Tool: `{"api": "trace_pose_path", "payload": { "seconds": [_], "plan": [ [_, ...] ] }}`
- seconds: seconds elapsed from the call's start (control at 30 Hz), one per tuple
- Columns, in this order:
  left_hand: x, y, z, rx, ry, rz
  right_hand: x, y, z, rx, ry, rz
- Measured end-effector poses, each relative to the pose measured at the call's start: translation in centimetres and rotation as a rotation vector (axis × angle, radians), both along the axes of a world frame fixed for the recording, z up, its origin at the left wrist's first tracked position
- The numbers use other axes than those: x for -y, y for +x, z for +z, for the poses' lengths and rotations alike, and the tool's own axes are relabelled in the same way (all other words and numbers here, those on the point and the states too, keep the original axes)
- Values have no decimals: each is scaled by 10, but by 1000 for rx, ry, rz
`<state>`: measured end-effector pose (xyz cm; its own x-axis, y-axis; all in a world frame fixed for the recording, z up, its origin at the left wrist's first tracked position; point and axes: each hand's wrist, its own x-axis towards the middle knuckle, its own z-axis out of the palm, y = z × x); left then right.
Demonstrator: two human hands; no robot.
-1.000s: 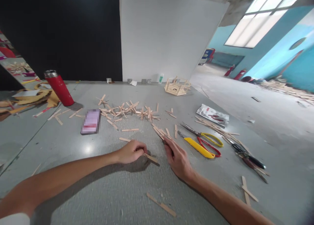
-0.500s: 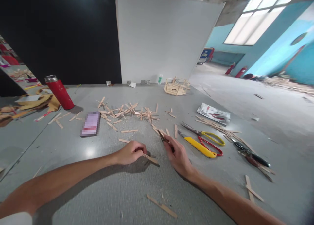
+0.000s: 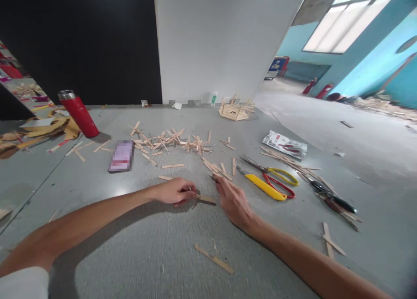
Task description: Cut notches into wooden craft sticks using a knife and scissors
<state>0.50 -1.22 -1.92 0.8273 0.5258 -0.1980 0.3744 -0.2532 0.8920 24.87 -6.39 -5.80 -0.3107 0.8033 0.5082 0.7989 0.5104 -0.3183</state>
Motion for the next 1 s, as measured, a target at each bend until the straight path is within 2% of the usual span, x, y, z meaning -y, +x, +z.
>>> {"api": "trace_pose_path", "payload": {
  "seconds": [0.17,0.47,0.8,1.0],
  "plan": [
    [-3,-1,-2,-51,-28,-16,9,3,1,178,30,84],
    [2,3,3,-93,25,24,27,1,11,412,107,224],
    [5,8,8,-122,45,22,25,-3,20,488,191,311],
    [4,9,7,-107,76,5,26,-3,22,515,212,285]
  ]
}}
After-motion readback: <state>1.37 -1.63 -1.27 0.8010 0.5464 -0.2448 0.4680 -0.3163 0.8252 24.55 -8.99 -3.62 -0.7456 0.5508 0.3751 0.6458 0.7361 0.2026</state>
